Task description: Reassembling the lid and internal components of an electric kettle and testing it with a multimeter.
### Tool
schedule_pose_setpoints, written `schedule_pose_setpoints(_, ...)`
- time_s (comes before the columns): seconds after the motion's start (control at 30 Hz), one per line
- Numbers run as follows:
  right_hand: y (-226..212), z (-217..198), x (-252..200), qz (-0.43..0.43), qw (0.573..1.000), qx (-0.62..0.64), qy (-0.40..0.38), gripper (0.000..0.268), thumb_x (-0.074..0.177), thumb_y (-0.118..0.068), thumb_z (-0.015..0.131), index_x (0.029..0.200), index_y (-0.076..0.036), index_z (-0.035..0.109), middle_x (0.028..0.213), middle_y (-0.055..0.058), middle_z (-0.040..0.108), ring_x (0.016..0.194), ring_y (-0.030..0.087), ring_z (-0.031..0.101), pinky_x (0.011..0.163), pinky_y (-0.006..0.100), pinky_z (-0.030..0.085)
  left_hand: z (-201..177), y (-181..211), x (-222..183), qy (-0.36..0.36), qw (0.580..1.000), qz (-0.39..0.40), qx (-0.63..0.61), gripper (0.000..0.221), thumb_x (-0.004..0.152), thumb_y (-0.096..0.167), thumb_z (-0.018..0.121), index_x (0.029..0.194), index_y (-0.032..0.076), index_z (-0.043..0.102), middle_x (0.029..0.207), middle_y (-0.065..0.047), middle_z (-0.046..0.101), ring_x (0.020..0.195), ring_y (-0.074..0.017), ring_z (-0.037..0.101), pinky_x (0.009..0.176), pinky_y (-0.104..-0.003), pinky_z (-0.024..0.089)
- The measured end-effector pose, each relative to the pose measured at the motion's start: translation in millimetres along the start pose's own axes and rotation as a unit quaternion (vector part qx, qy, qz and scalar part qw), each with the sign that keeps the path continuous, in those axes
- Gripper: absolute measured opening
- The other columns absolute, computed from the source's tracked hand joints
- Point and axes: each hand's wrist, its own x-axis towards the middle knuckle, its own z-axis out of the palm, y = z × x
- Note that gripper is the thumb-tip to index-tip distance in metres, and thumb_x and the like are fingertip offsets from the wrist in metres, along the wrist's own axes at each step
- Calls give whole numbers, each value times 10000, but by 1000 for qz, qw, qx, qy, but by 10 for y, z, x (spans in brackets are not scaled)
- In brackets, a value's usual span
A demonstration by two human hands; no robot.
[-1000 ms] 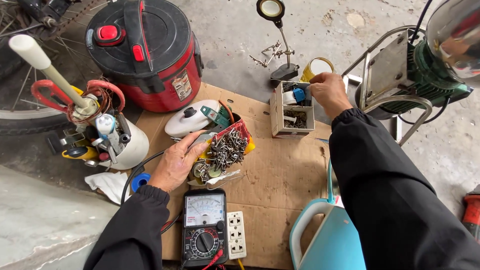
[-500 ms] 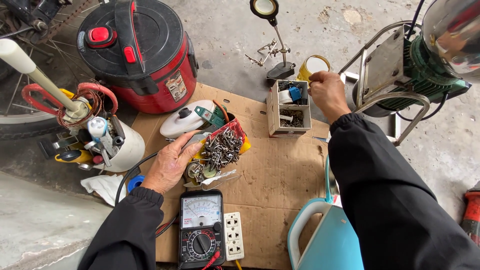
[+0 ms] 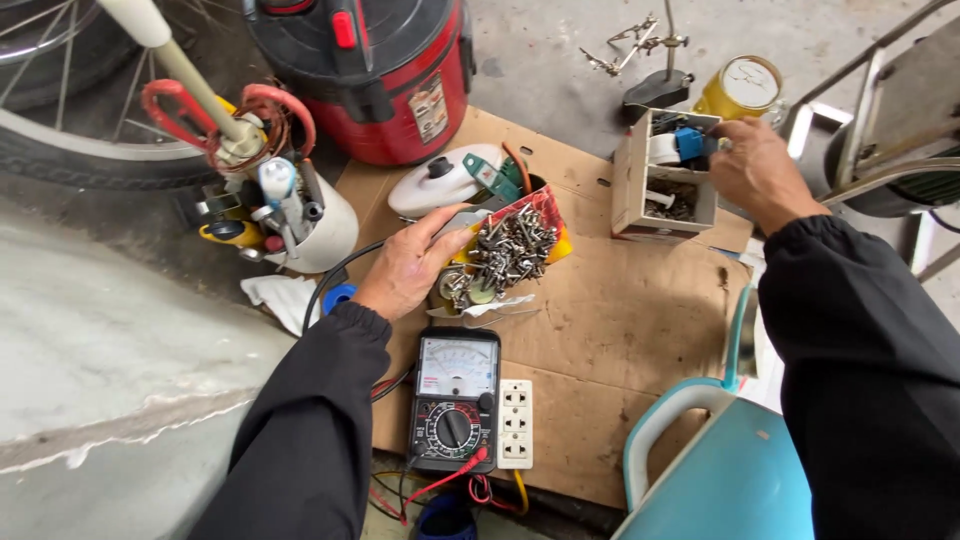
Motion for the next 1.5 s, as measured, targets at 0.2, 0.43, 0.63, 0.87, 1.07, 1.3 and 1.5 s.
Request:
schedule_pose_setpoints(0.2, -632, -163, -694, -121, 984, 55, 119, 414, 1093, -32, 542, 1452, 49, 731, 1449, 357, 677, 1147, 450, 704, 907, 508, 617, 2, -50, 6, -9, 1000, 11, -9, 506, 1073, 349, 596, 1518, 112, 638, 1267, -60, 830, 1039, -150, 762, 895, -300, 590)
schedule_pose_setpoints(0.43, -1174, 500, -1255, 8, 934, 317, 163, 215, 1043, -320, 709, 1120, -167, 840, 878, 28, 810, 730, 80, 723, 620, 268, 594, 88, -119, -30, 17, 998, 8, -63, 455, 1130, 398, 683, 1556, 236, 677, 1452, -117, 760, 1423, -281, 646, 1227, -501, 484)
schedule_pose_setpoints(0.63, -1470, 1398, -1706, 97, 795, 558, 218, 246, 1021, -173, 679, 1151, 13, 773, 897, 133, 769, 723, 120, 679, 615, 207, 591, 134, -167, -26, 30, 998, 5, -52, 470, 1125, 425, 688, 1556, 240, 680, 1477, -102, 745, 1449, -301, 627, 1239, -497, 473)
schedule_pose_setpoints(0.87, -1511, 1674, -1822, 58, 818, 523, 234, 221, 1012, -106, 748, 1215, -111, 838, 944, 91, 720, 837, 131, 685, 710, 257, 627, 155, -157, -40, 34, 998, 14, -47, 476, 1126, 419, 680, 1567, 240, 672, 1539, -132, 698, 1518, -365, 539, 1276, -535, 424)
schedule_pose_setpoints(1.07, -1575, 1594, -1776, 11, 879, 402, 256, 209, 1033, -142, 772, 1183, -243, 875, 919, 74, 666, 839, 150, 678, 759, 327, 617, 170, -215, -19, 31, 999, 12, -44, 482, 1130, 430, 672, 1576, 246, 666, 1555, -138, 684, 1536, -378, 516, 1288, -547, 402)
schedule_pose_setpoints(1.3, -1651, 1621, -1853, 12, 890, 379, 255, 257, 1053, -147, 729, 1265, -219, 855, 932, 115, 664, 857, 210, 679, 818, 364, 595, 174, -192, -26, 24, 999, 7, -39, 486, 1127, 436, 668, 1579, 258, 659, 1576, -136, 668, 1554, -377, 494, 1302, -551, 382)
schedule_pose_setpoints(1.5, -1710, 1583, -1914, -13, 894, 374, 247, 292, 1072, -135, 708, 1314, -231, 841, 981, 110, 665, 876, 216, 706, 822, 346, 602, 171, -92, -58, 25, 999, 7, -45, 501, 1128, 445, 665, 1584, 237, 656, 1590, -166, 650, 1563, -413, 473, 1306, -565, 370)
